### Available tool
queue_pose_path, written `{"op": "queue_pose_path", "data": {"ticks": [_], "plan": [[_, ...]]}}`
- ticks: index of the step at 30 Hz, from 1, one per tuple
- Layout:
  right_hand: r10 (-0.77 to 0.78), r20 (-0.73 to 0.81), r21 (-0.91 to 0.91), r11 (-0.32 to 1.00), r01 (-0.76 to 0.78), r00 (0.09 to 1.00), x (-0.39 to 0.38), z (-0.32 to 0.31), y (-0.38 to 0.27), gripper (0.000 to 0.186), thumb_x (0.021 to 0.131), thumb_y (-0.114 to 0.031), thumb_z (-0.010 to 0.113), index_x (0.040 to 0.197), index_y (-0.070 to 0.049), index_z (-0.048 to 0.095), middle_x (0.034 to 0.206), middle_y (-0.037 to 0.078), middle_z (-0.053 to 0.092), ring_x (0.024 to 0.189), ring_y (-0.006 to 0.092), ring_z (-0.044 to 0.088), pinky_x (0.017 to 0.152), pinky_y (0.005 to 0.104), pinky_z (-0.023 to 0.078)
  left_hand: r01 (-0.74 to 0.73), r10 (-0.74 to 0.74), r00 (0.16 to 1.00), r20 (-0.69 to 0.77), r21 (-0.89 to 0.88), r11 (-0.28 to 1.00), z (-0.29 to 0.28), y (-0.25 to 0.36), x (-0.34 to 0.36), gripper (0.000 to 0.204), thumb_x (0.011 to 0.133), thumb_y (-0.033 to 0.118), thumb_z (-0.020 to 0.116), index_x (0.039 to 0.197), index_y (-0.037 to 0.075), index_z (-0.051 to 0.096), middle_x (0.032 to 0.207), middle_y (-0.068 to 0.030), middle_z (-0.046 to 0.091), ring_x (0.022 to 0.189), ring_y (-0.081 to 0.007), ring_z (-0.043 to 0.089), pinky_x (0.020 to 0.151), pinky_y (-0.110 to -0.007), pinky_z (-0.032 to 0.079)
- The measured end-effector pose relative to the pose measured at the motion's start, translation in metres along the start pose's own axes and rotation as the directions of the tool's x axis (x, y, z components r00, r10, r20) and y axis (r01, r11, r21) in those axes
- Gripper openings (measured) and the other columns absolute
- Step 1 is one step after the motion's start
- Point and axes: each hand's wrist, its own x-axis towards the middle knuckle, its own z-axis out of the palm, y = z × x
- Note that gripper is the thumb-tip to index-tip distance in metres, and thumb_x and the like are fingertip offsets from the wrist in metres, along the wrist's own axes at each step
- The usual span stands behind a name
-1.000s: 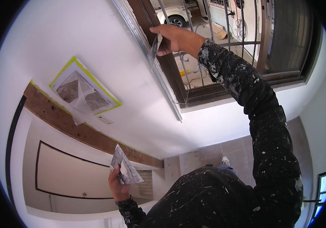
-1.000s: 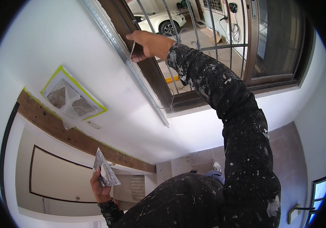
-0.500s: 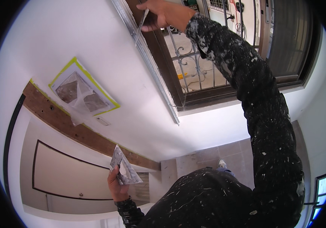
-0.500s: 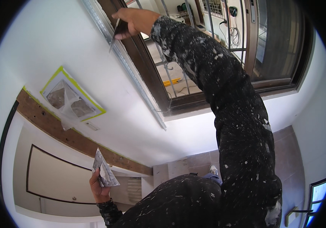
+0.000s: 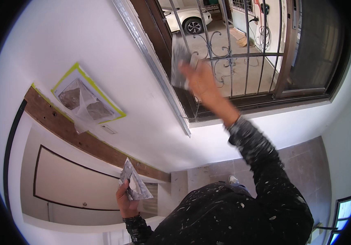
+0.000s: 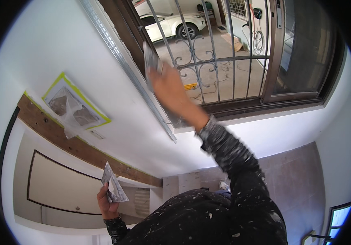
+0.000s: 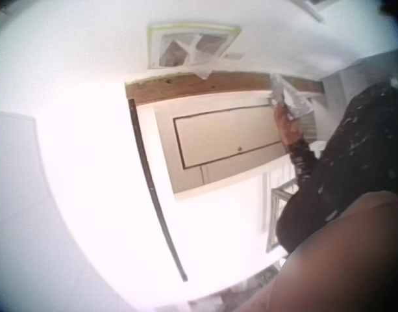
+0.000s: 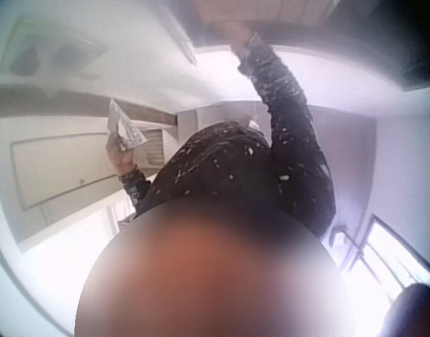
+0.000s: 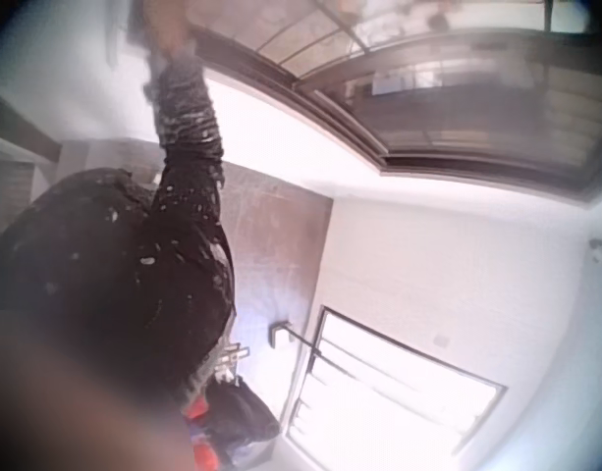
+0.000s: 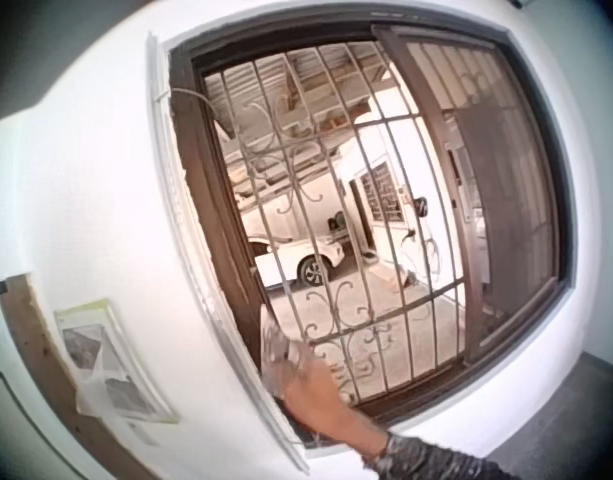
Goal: The person applies white wall compound to the vertical edge of a window frame using a putty knife. They repeatedly scoop compound from a hawk and smooth it along the frame, working from lower to higher sections. The person briefly handles a thin wire or cable near the frame before resuming application.
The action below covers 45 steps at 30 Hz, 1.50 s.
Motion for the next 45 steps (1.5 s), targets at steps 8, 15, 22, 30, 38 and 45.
{"op": "queue_pose_path", "data": {"ticks": [8,15,22,30,38,45], "plan": [[-0.186,-0.111,-0.412,0.903,0.125,0.976,-0.051,0.088,0.104,0.046,0.098,-0.019,0.055,0.135,0.007,0.047,0.129,0.024,0.052,0.106,0.0397,0.054,0.09,0.0488,0.044,0.032,-0.032,0.999,0.009,-0.012,0.999,0.019,-0.017,0.009,0.031,0.094,0.01,0.059,0.124,-0.001,0.061,0.112,-0.0126,0.071,0.098,-0.0253,0.071,0.089,-0.04,0.058],[-0.171,-0.099,-0.451,0.886,0.109,0.98,-0.046,0.106,0.115,0.049,0.101,-0.02,0.052,0.14,0.009,0.044,0.135,0.024,0.048,0.109,0.0386,0.052,0.093,0.0483,0.041,0.022,-0.022,1.0,-0.016,0.023,0.999,0.024,-0.022,0.002,0.038,0.092,0.009,0.06,0.129,-0.001,0.058,0.116,-0.0116,0.07,0.103,-0.0257,0.069,0.093,-0.042,0.055],[-0.226,-0.058,-0.467,0.867,0.174,0.972,-0.049,0.113,0.097,0.053,0.096,-0.017,0.057,0.139,0.01,0.042,0.133,0.024,0.046,0.107,0.0374,0.049,0.09,0.0487,0.039,0.005,-0.002,0.999,-0.046,0.057,0.998,0.022,-0.018,0.0,0.038,0.092,0.009,0.06,0.129,0.0,0.058,0.117,-0.0109,0.07,0.104,-0.0244,0.069,0.093,-0.04,0.054],[0.168,-0.01,-0.224,0.96,-0.166,0.986,-0.073,0.045,0.086,0.045,0.1,-0.022,0.053,0.134,0.008,0.049,0.12,0.023,0.06,0.113,0.0338,0.06,0.096,0.0428,0.047,0.051,-0.049,0.996,-0.08,0.023,0.998,0.016,-0.023,0.007,0.036,0.092,0.008,0.06,0.128,0.0,0.059,0.116,-0.0099,0.07,0.103,-0.0237,0.068,0.093,-0.038,0.054],[0.803,0.364,0.217,0.42,-0.881,0.472,-0.008,0.013,0.112,0.029,0.1,-0.02,0.052,0.121,-0.001,0.054,0.11,0.013,0.066,0.101,0.0273,0.067,0.086,0.0495,0.056,0.09,-0.09,0.996,-0.004,-0.05,0.995,0.012,-0.028,0.012,0.033,0.094,0.009,0.06,0.126,0.0,0.06,0.114,-0.0121,0.071,0.099,-0.0256,0.071,0.089,-0.04,0.058],[0.747,0.509,0.167,0.4,-0.901,0.427,0.03,0.026,0.114,0.033,0.1,-0.034,0.053,0.115,-0.004,0.056,0.101,0.014,0.065,0.089,0.0309,0.066,0.082,0.0504,0.054,0.103,-0.103,0.995,0.006,-0.052,0.993,0.001,-0.028,0.016,0.035,0.094,0.011,0.059,0.128,0.0,0.059,0.116,-0.0117,0.071,0.1,-0.0254,0.071,0.091,-0.04,0.057]]}}
